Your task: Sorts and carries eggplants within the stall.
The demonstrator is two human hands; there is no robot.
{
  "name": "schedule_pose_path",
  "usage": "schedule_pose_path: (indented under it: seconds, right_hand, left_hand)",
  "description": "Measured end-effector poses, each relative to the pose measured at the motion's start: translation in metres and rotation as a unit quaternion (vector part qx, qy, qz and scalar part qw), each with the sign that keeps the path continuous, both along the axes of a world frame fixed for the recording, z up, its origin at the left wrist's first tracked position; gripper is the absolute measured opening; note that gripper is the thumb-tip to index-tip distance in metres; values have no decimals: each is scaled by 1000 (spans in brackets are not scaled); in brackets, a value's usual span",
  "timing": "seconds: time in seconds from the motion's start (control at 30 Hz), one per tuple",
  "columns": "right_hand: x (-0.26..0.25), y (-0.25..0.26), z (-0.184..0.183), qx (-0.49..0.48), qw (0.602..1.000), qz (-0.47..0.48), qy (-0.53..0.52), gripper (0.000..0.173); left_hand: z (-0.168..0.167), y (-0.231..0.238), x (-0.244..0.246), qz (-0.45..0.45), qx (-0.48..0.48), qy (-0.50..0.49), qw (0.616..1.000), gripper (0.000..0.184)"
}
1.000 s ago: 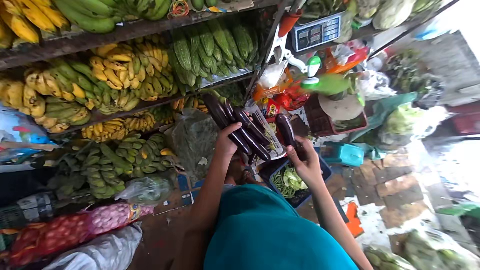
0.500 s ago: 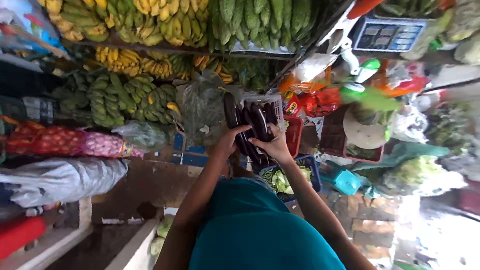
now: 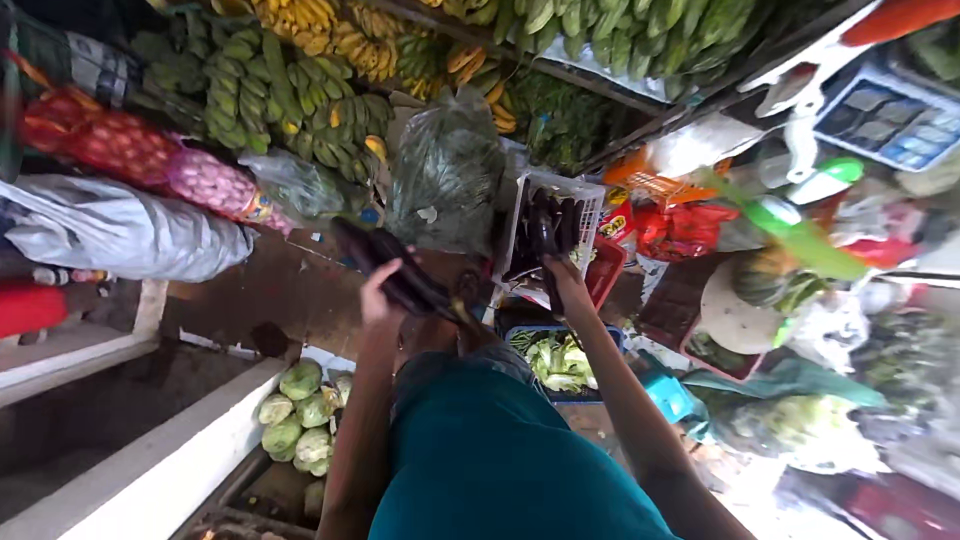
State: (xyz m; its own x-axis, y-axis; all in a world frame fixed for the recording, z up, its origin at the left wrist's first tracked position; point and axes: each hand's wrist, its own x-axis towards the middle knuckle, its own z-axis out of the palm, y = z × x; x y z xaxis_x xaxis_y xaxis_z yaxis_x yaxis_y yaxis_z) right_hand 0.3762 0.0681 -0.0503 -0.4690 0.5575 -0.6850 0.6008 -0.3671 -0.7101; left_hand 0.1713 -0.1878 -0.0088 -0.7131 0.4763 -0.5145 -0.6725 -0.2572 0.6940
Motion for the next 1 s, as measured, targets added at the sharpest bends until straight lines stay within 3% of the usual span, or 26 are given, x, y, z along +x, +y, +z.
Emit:
schedule_pose_path:
  seconds: [0.07,0.2,0.33,0.4,0.47,0.6,0.73,0.8,0.9,1.0]
  right_hand:
    - [4,15,-28,-15,998,-19,-63,49]
    - [9,55,-83,101,977,69,-173,60]
    - [3,77,-116,164,928,144,-303,45]
    - [-14,59,-110,141,950,141,-239,53]
    - [-33,26,-97,59,981,146,-116,67]
    - [-65,-51,-91,-67,970,234,-16,49]
    - [-76,-120,-104,-98,954,282,-32,51]
    - [-76,-152,-107,-102,958,265,-43,44]
    - [-75,-197,-127,-105,975,182,-70,34]
    - [-86,-247,-128,-105,981,83,-143,29]
  left_hand:
    - [-10,-56,-10,95,65,-7,993,33]
    - [-22,-164,-8,230,98,39,968,36]
    - [-8,-221,16,323,67,72,941,35]
    - [-9,-236,25,318,48,80,944,40]
    - [-13,-240,33,320,45,66,944,42]
    - [-35,-237,32,333,85,15,939,46]
    - [-58,-253,11,295,114,-77,946,58]
    - [-70,-266,-9,246,87,-92,961,52]
    - [-95,-280,-55,156,8,-72,985,37]
    - [-130,-300,-93,79,56,-88,991,48]
